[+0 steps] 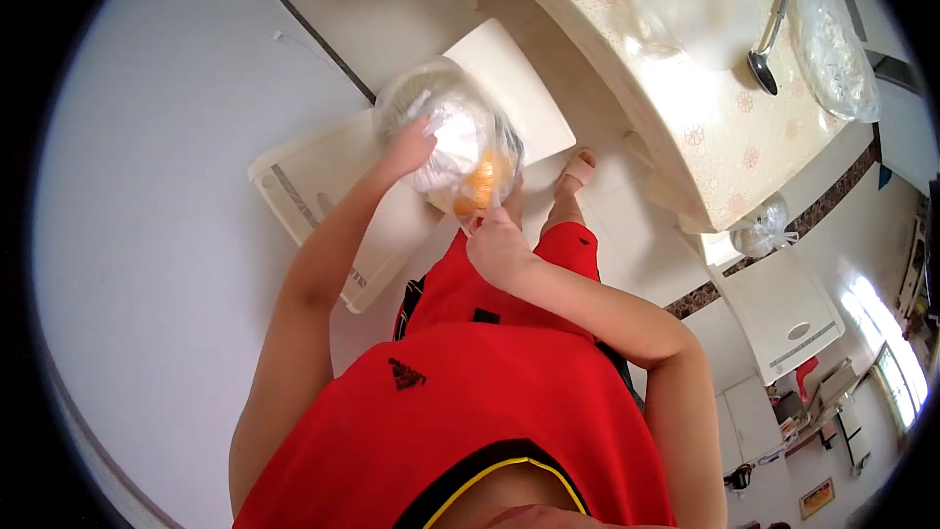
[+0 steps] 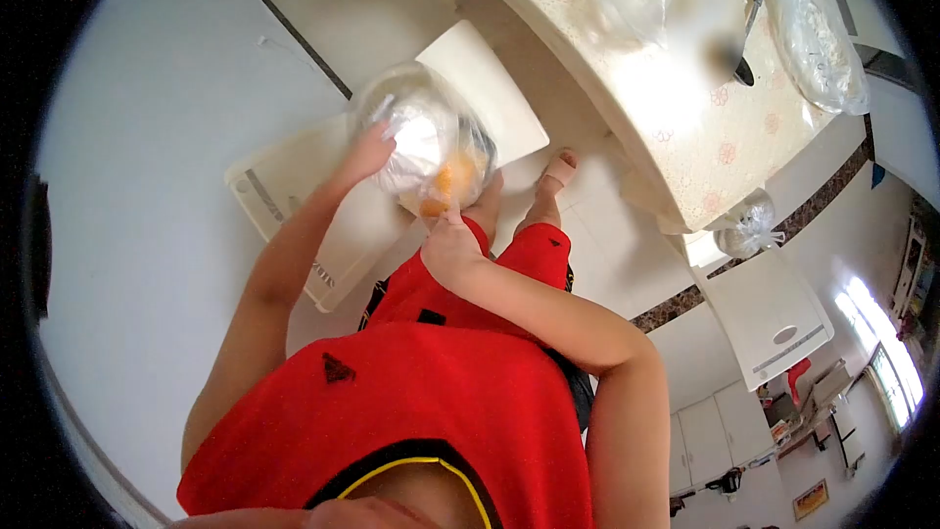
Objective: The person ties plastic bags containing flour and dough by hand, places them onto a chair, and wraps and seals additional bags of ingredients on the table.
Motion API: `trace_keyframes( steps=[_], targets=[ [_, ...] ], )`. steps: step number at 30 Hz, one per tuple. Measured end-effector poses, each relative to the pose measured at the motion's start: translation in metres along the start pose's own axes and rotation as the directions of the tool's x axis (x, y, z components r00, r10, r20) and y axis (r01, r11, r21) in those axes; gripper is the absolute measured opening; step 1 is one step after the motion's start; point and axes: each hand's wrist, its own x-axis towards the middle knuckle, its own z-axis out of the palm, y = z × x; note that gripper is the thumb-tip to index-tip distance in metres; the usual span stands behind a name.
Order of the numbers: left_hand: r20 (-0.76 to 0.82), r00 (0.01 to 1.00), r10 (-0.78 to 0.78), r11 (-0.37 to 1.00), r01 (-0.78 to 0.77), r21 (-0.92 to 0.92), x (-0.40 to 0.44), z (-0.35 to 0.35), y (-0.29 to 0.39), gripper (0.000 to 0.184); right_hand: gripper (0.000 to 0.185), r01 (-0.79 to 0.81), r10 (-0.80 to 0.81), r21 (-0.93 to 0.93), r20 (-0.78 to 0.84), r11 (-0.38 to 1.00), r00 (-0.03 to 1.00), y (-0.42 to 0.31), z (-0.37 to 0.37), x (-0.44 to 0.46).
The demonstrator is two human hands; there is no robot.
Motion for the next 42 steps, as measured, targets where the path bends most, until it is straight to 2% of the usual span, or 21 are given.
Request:
trace_keyframes(
  steps=[2, 5, 8, 11, 14, 17, 20, 23, 26, 29, 32, 35, 37, 42],
  targets=[
    [-0.085, 0.996, -0.005, 0.996, 0.013, 0.093, 0.006, -0.014, 0.014, 0.050, 0.020, 0.032, -0.031, 0.046, -0.028, 0.998, 0.999, 0.000, -0.004, 0.001],
    [-0.204, 0.979, 0.017, 1.000, -0.013, 0.023, 0.026, -0.017, 0.006, 0.047, 0.020, 0.057, -0.045, 0.087, -0.129, 0.995, 0.991, -0.005, 0.002, 0.009],
    [-0.194, 0.981, -0.009, 0.996, -0.008, -0.086, 0.039, -0.020, 0.003, 0.045, 0.020, 0.065, -0.038, 0.142, -0.184, 0.988, 0.982, -0.010, -0.004, 0.016],
    [-0.249, 0.968, 0.022, 0.946, -0.100, -0.308, 0.051, -0.013, -0.002, 0.039, 0.018, 0.058, -0.023, 0.166, -0.206, 0.984, 0.978, -0.014, -0.009, 0.025],
    [-0.056, 0.975, -0.216, 0.771, 0.135, -0.622, 0.049, -0.007, 0.003, 0.036, 0.018, 0.047, -0.021, 0.180, -0.141, 0.983, 0.990, -0.017, -0.006, 0.034],
    [-0.024, 0.941, -0.338, 0.514, 0.163, -0.842, 0.048, 0.024, -0.006, 0.036, 0.017, -0.002, 0.016, 0.204, -0.068, 0.979, 0.998, -0.008, -0.014, 0.037],
    [-0.064, 0.933, -0.353, 0.440, 0.105, -0.892, 0.048, 0.030, -0.003, 0.040, 0.016, -0.018, 0.032, 0.225, -0.056, 0.974, 0.998, -0.003, -0.013, 0.038],
    [-0.098, 0.950, -0.298, 0.592, 0.103, -0.799, 0.060, 0.024, -0.019, 0.041, 0.017, -0.016, 0.024, 0.177, -0.045, 0.984, 0.999, -0.006, -0.022, 0.034],
    [-0.203, 0.961, -0.187, 0.581, -0.059, -0.812, 0.059, 0.019, -0.034, 0.044, 0.017, 0.008, -0.011, 0.144, 0.017, 0.990, 1.000, -0.007, -0.027, 0.034],
    [-0.271, 0.956, -0.115, 0.846, -0.049, -0.531, 0.046, 0.017, -0.048, 0.047, 0.018, 0.036, -0.039, 0.143, 0.022, 0.989, 0.999, -0.014, -0.021, 0.036],
    [-0.379, 0.926, -0.008, 0.918, -0.143, -0.370, 0.043, 0.036, -0.071, 0.043, 0.018, 0.043, -0.039, 0.176, -0.027, 0.983, 0.999, -0.012, -0.018, 0.035],
    [-0.328, 0.944, -0.035, 0.977, -0.037, -0.210, 0.011, 0.001, -0.030, 0.035, 0.018, 0.046, -0.039, 0.180, -0.038, 0.983, 0.999, -0.012, -0.021, 0.031],
    [-0.293, 0.956, -0.004, 0.994, -0.029, -0.107, 0.010, 0.002, -0.046, 0.031, 0.019, 0.048, -0.043, 0.170, -0.031, 0.984, 0.999, -0.012, -0.024, 0.030],
    [-0.214, 0.970, 0.112, 0.993, -0.119, -0.018, -0.001, 0.014, -0.071, 0.028, 0.019, 0.066, -0.062, 0.218, -0.029, 0.974, 0.998, -0.015, -0.027, 0.039]
  ],
)
